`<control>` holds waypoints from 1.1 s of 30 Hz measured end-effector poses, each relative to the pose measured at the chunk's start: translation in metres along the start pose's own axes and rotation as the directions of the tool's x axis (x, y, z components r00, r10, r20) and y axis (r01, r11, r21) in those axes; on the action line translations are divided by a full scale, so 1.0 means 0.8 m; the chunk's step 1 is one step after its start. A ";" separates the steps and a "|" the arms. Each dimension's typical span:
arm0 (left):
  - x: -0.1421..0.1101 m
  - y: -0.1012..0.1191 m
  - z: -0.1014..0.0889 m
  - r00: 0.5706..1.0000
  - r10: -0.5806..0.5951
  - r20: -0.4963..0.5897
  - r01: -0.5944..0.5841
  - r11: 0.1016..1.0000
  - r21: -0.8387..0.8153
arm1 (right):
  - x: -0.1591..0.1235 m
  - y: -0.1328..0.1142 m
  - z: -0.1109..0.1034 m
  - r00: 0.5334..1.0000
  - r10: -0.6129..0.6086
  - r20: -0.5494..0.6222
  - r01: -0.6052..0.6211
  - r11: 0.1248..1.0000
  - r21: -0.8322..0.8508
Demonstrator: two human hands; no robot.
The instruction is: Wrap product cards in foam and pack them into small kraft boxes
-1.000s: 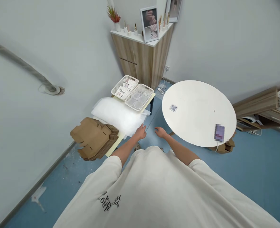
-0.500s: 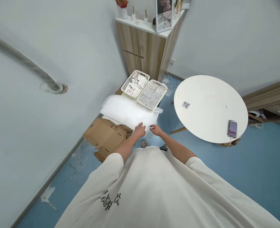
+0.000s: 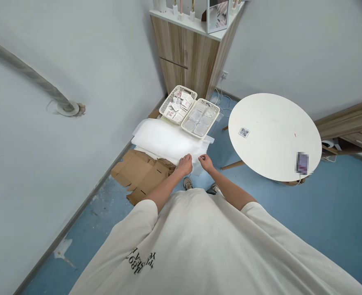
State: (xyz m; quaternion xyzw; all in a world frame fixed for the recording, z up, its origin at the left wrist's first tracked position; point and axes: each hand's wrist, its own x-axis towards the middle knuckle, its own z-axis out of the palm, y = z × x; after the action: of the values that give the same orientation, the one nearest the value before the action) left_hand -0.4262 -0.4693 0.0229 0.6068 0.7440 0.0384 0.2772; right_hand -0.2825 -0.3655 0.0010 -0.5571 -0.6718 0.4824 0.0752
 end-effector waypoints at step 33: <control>0.114 0.159 0.002 0.946 0.309 0.100 -0.303 0.950 -0.072 | 0.040 0.106 -0.286 0.951 -0.111 -0.290 0.042 0.971 -0.233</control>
State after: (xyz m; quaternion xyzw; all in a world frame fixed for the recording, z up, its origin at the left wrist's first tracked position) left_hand -0.3236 -0.3525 0.0384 0.7081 0.6230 0.0680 0.3253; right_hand -0.0906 -0.2173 0.0446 -0.6025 -0.7237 0.3096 0.1320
